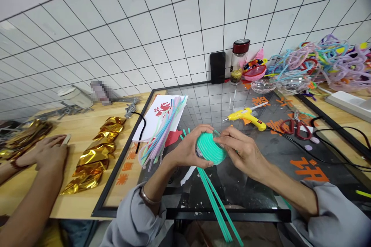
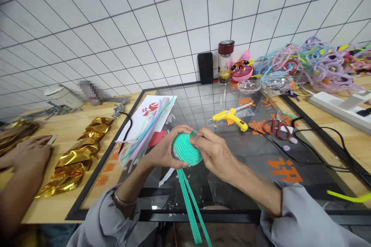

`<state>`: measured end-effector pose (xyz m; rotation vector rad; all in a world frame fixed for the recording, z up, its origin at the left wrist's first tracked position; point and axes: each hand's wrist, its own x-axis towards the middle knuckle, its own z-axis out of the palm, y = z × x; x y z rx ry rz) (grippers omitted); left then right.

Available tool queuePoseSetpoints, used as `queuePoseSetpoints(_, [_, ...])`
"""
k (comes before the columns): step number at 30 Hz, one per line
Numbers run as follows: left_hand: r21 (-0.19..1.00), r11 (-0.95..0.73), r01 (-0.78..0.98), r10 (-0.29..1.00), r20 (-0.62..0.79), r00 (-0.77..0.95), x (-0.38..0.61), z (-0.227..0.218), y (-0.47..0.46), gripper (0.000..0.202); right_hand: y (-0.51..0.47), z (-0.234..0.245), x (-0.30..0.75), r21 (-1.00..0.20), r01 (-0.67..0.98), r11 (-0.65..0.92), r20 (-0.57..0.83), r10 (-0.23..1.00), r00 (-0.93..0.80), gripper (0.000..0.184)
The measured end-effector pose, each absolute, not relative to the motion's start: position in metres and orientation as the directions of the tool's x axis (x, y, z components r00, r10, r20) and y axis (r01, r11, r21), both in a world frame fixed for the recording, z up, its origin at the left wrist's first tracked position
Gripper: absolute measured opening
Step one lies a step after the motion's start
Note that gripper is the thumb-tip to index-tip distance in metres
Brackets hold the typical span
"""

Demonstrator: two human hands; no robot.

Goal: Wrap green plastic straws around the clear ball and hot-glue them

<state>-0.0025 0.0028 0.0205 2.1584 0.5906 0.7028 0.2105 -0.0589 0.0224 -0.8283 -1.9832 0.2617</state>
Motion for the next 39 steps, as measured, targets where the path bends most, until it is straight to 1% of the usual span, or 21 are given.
queuePoseSetpoints(15, [0.779,-0.597,0.194,0.603,0.276,0.748,-0.0026,0.0241,0.0006,0.078,-0.0578,0.0165,0.2118,-0.501,0.447,0.741,0.667,0.66,-0.345,0.027])
queuePoseSetpoints(26, [0.769,-0.612,0.185,0.591,0.289,0.753,-0.0037,0.0222,0.0012,0.081,-0.0588,0.0203,0.2108,-0.53,0.436,0.727,0.654,0.678,-0.336,0.025])
queuePoseSetpoints(34, [0.776,-0.601,0.193,0.6,0.279,0.75,-0.0027,0.0233,0.0004,0.081,-0.0583,0.0191,0.2123,-0.494,0.432,0.755,0.669,0.647,-0.366,0.028])
queuePoseSetpoints(39, [0.778,-0.603,0.178,0.595,0.289,0.75,-0.0027,0.0232,0.0007,0.081,-0.0595,0.0232,0.2117,-0.495,0.435,0.753,0.668,0.649,-0.363,0.029])
